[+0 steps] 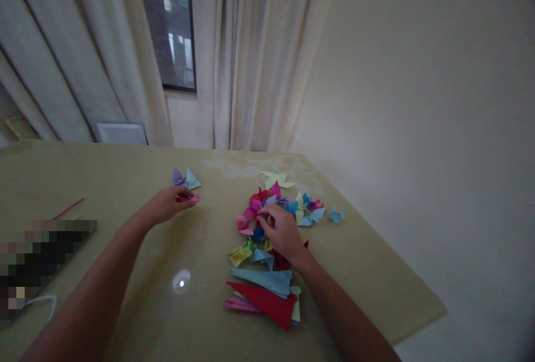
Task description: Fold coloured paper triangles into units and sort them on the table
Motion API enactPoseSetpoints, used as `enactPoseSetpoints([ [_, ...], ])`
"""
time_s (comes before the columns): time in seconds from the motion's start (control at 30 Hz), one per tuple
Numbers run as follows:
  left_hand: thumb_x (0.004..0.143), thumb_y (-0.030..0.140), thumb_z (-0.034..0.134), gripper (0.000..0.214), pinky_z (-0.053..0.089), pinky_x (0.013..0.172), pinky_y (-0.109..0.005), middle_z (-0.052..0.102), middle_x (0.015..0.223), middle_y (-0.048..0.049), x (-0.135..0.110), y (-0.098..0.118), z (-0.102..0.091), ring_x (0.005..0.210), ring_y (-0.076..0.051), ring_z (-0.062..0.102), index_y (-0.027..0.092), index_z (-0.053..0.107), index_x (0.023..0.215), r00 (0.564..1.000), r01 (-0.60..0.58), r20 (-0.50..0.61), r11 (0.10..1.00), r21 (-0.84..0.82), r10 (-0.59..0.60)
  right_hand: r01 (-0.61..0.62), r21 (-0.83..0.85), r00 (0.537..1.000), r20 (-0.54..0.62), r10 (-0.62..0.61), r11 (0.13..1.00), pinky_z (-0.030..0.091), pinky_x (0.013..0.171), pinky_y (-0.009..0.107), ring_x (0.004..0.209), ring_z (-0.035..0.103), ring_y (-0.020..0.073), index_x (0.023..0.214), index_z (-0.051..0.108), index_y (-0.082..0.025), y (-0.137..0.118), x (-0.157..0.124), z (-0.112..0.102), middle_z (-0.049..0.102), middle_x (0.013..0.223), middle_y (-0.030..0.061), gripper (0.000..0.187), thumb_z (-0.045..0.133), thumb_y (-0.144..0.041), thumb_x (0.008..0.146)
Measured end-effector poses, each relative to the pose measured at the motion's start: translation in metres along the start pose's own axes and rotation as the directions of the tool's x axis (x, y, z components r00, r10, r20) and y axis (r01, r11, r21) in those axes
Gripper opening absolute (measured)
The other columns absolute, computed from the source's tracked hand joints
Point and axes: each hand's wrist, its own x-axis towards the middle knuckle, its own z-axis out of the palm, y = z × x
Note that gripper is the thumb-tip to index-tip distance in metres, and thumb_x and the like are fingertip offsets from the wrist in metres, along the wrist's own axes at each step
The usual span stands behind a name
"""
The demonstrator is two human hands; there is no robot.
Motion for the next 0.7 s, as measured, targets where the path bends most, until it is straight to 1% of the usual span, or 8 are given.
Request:
enactPoseSetpoints([
  [0.03,0.073,0.059,0.071,0.041,0.057,0.078,-0.037,0.077,0.086,-0.0066,-0.001,0.015,0.000,0.083,-0.027,0.072,0.021,0.073,0.090,0.994,-0.060,0.081,0.994,-0.095,0.068,-0.003,0.000,1.000,-0.008,0.003,1.000,0.046,0.074,0.031,0.077,0.063,0.0204,0.094,0.077,-0.021,0.001,-0.003,-0.002,0.074,0.088,0.0056,0.009,0.068,-0.023,0.093],
  [0.13,0.077,0.055,0.075,0.040,0.058,0.085,-0.038,0.078,0.097,-0.0064,-0.013,0.070,0.002,0.090,-0.025,0.072,0.021,0.072,0.097,0.961,-0.217,0.100,0.929,-0.300,0.257,-0.040,0.095,0.999,-0.023,0.042,0.995,0.046,0.069,0.030,0.072,0.061,0.0186,0.096,0.076,-0.021,-0.002,-0.013,-0.010,0.073,0.087,0.0048,0.015,0.067,-0.032,0.098],
  [0.23,0.085,0.047,0.075,0.030,0.056,0.089,-0.036,0.077,0.103,-0.0047,-0.032,0.123,0.011,0.095,-0.022,0.071,0.022,0.073,0.100,0.884,-0.378,0.145,0.863,-0.336,0.444,-0.087,0.324,0.996,0.006,0.090,0.942,0.050,0.072,0.029,0.080,0.065,0.0190,0.111,0.075,-0.023,-0.009,-0.019,-0.013,0.075,0.098,0.0055,0.026,0.067,-0.043,0.099],
  [0.3,0.087,0.046,0.076,0.027,0.055,0.083,-0.032,0.076,0.097,-0.0032,-0.044,0.148,0.021,0.089,-0.020,0.069,0.022,0.072,0.099,0.840,-0.431,0.195,0.841,-0.327,0.507,-0.101,0.480,0.995,0.028,0.100,0.872,0.053,0.078,0.030,0.089,0.068,0.0203,0.116,0.073,-0.023,-0.013,-0.020,-0.014,0.074,0.104,0.0059,0.031,0.071,-0.048,0.096],
  [0.33,0.088,0.045,0.076,0.026,0.053,0.077,-0.030,0.075,0.092,-0.0023,-0.049,0.156,0.025,0.084,-0.019,0.068,0.022,0.072,0.097,0.826,-0.454,0.208,0.837,-0.306,0.524,-0.105,0.535,0.994,0.040,0.099,0.838,0.054,0.079,0.030,0.090,0.068,0.0205,0.112,0.073,-0.023,-0.015,-0.020,-0.014,0.074,0.103,0.0056,0.031,0.073,-0.049,0.094],
  [0.43,0.087,0.045,0.078,0.025,0.046,0.068,-0.028,0.070,0.086,-0.0008,-0.058,0.169,0.036,0.077,-0.017,0.064,0.022,0.069,0.093,0.807,-0.518,0.215,0.834,-0.189,0.550,-0.138,0.627,0.990,0.086,0.108,0.767,0.054,0.073,0.029,0.079,0.067,0.0186,0.094,0.073,-0.022,-0.018,-0.019,-0.018,0.073,0.088,0.0033,0.029,0.079,-0.050,0.089],
  [0.53,0.088,0.046,0.079,0.027,0.045,0.068,-0.028,0.069,0.087,-0.0016,-0.060,0.171,0.040,0.077,-0.018,0.062,0.021,0.068,0.092,0.799,-0.553,0.201,0.823,-0.128,0.567,-0.181,0.682,0.983,0.114,0.141,0.709,0.053,0.066,0.028,0.070,0.065,0.0165,0.091,0.072,-0.022,-0.019,-0.020,-0.023,0.072,0.081,0.0018,0.029,0.083,-0.049,0.085],
  [0.7,0.093,0.044,0.071,0.022,0.051,0.073,-0.029,0.072,0.092,-0.0028,-0.059,0.168,0.038,0.080,-0.018,0.067,0.022,0.071,0.096,0.799,-0.513,0.198,0.815,-0.268,0.568,-0.221,0.713,0.972,0.107,0.207,0.665,0.052,0.059,0.027,0.062,0.061,0.0145,0.088,0.068,-0.023,-0.017,-0.021,-0.024,0.071,0.080,0.0010,0.030,0.081,-0.049,0.086],
])
